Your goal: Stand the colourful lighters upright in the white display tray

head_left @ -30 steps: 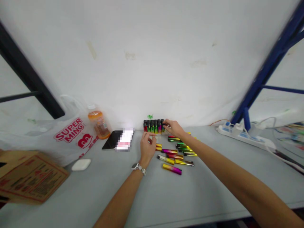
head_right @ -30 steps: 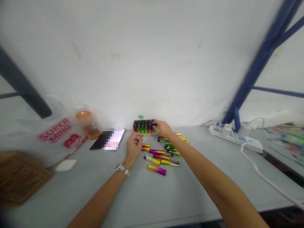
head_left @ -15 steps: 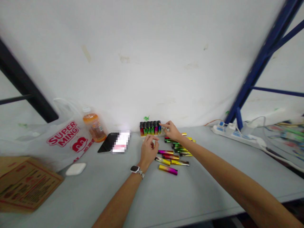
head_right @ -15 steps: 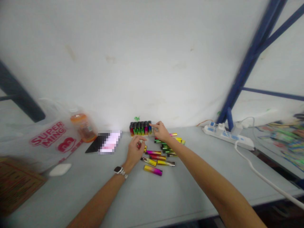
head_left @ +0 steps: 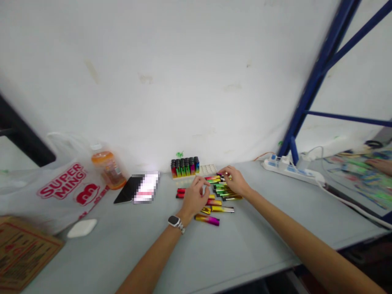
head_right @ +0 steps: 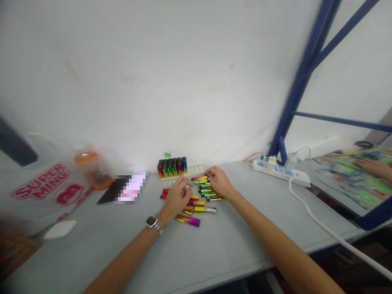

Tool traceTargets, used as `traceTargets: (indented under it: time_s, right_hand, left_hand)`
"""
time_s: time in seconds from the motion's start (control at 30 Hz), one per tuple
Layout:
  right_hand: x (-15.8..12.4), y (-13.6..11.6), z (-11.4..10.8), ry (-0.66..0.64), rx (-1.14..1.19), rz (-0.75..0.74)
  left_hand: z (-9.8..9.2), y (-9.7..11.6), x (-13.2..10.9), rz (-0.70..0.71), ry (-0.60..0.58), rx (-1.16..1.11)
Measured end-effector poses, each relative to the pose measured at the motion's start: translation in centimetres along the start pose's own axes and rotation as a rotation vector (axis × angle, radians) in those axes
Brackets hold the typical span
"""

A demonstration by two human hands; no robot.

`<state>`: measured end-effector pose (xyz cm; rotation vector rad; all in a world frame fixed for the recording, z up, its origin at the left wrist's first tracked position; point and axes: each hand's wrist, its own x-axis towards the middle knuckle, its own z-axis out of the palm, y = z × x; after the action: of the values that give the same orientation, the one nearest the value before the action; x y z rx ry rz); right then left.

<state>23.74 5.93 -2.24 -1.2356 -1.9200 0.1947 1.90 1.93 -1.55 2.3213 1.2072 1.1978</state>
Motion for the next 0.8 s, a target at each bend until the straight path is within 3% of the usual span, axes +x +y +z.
traceTargets:
  time_s: [0.13,0.27,0.4,0.5,0.63,0.8]
  right_hand:
    - [-4.3,1.7,-2.6,-0.034,-0.025,0.018]
    - [-6.5,2.9,-4.2,-0.076,-0.034,0.017]
    - [-6.6,2.9,-4.5,-0.136,-0.037,-0.028]
    - [-6.3,2.4,-4.2,-0.146,-0.032,-0.04]
    - [-5.9,1.8,-3.4,-0.142,0.022,-0.054]
    - [-5.3,0.8,-2.7,-0.206,0.056,-0.07]
  left_hand:
    - [2.0,1.2,0.7,0.092,-0.089,0.054]
    - [3.9,2.1,1.7,0.24,-0.211,0.117]
    - [5.7,3.3,2.5,0.313,-0.379,0.209]
    - [6.7,3.6,2.8,0.266,-0.449,0.25]
    - [7.1,3.1,3.0,0.205,-0.462,0.246]
    - [5.9,1.9,2.6,0.196,-0.451,0.249]
